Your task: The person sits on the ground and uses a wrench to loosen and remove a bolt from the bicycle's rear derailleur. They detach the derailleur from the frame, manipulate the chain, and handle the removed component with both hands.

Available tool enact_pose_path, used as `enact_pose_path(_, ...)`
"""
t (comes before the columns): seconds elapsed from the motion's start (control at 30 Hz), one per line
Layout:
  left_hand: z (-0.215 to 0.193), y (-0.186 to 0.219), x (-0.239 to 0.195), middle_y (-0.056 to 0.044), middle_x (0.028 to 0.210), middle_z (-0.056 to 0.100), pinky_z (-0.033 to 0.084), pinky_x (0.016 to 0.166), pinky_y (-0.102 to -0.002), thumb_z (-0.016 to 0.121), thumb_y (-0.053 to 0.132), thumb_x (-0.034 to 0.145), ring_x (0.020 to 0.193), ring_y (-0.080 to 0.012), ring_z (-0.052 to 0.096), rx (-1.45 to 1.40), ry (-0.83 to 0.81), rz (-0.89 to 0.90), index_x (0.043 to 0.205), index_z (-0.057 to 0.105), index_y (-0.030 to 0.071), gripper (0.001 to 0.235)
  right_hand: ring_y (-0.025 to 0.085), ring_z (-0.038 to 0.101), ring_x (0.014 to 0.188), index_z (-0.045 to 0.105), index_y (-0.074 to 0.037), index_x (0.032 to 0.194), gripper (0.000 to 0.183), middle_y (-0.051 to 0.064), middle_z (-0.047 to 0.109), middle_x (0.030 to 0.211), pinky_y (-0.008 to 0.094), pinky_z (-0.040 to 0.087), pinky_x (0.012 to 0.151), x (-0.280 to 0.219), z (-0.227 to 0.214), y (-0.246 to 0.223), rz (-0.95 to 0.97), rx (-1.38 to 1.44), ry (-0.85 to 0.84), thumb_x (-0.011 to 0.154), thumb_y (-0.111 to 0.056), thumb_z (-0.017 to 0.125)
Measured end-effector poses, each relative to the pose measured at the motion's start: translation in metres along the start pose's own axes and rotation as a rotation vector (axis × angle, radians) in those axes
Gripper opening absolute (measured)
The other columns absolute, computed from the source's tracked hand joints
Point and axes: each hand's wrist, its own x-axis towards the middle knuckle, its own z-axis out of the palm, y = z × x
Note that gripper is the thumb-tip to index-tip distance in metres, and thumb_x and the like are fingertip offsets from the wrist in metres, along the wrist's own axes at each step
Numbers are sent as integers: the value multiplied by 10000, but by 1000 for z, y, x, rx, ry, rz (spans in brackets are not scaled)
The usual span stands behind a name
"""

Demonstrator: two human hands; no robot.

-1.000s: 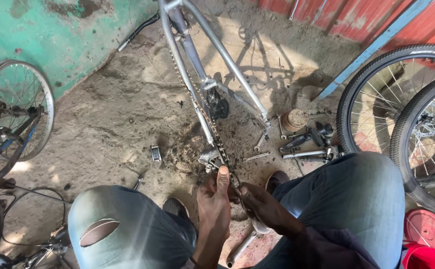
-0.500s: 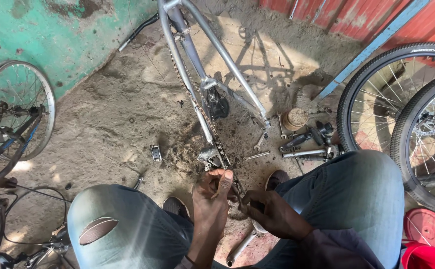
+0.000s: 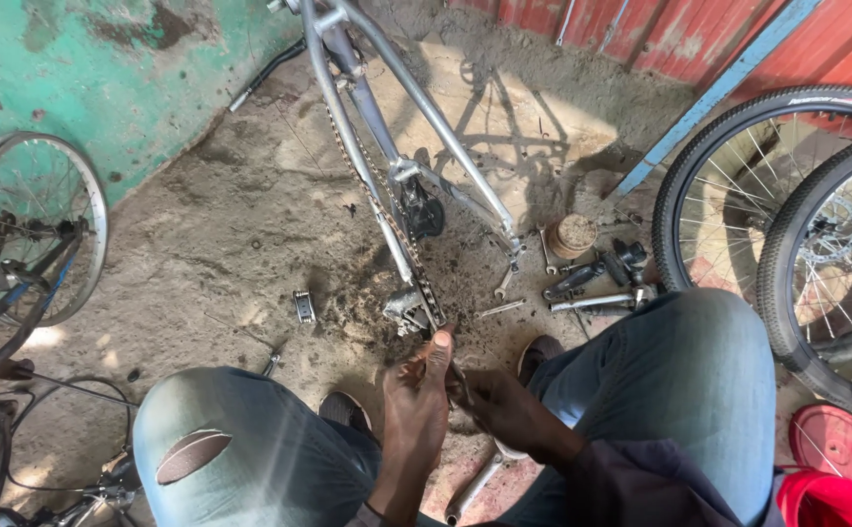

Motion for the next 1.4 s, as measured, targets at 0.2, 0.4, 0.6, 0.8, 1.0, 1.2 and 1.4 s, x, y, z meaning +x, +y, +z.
enact_pose_path(0.2, -1, 0, -2, -49, 728, 660, 481, 715, -492, 628, 376, 950, 674, -186, 549, 14, 26, 96, 919, 805, 109, 322, 117, 423, 616, 680, -58, 839, 171, 6, 542, 713, 300, 378, 581, -11, -14, 10, -89, -64, -70, 954, -181, 650)
enact_pose_path(0.4, -3, 9, -3, -124, 1008, 620, 562, 819, -437, 683, 467, 865, 898, -244, 612, -143, 34, -125, 1056, 549, 38, 488, 129, 474, 613, 605, -70, 743, 255, 19, 550, 699, 308, 411, 585, -23, -29, 11, -140, -127, -18, 951, -188, 695)
enact_pose_path(0.6, -6, 7, -5, -114, 782, 648, 499, 729, -415, 638, 375, 963, 694, -210, 542, -176, -28, 53, 747, 675, 26, 413, 91, 381, 495, 611, -68, 689, 307, -11, 480, 586, 290, 326, 454, -32, -30, 14, -200, -54, -16, 965, -167, 703)
enact_pose_path(0.8, -6, 14, -3, -99, 1150, 714, 551, 959, -578, 557, 465, 954, 1079, -256, 675, 262, 61, -55, 1012, 685, 109, 383, 109, 441, 488, 696, -14, 710, 237, 30, 592, 596, 294, 376, 453, -29, -27, 8, -297, -118, 39, 925, -112, 676)
enact_pose_path(1.0, -2, 1, 2, -80, 861, 725, 552, 871, -574, 578, 491, 938, 866, -234, 675, 127, 44, 94, 673, 662, 121, 462, 161, 554, 498, 687, -86, 847, 263, 50, 683, 641, 328, 469, 494, 19, -12, 24, 32, -591, 211, 949, -323, 633)
enact_pose_path(1.2, -1, 14, -8, -65, 752, 642, 454, 735, -396, 537, 473, 984, 669, -168, 520, 81, 13, 142, 741, 692, 61, 503, 223, 695, 661, 664, -105, 896, 189, 86, 745, 850, 356, 551, 608, 66, -10, 46, -11, -588, 202, 935, -282, 612)
enact_pose_path(1.4, -6, -6, 8, -123, 1007, 624, 549, 885, -505, 510, 544, 932, 952, -258, 630, 208, 27, 8, 965, 657, 54, 513, 251, 668, 765, 725, -50, 948, 159, 88, 738, 1001, 369, 516, 671, 67, -8, 39, -282, -511, 298, 836, -162, 735)
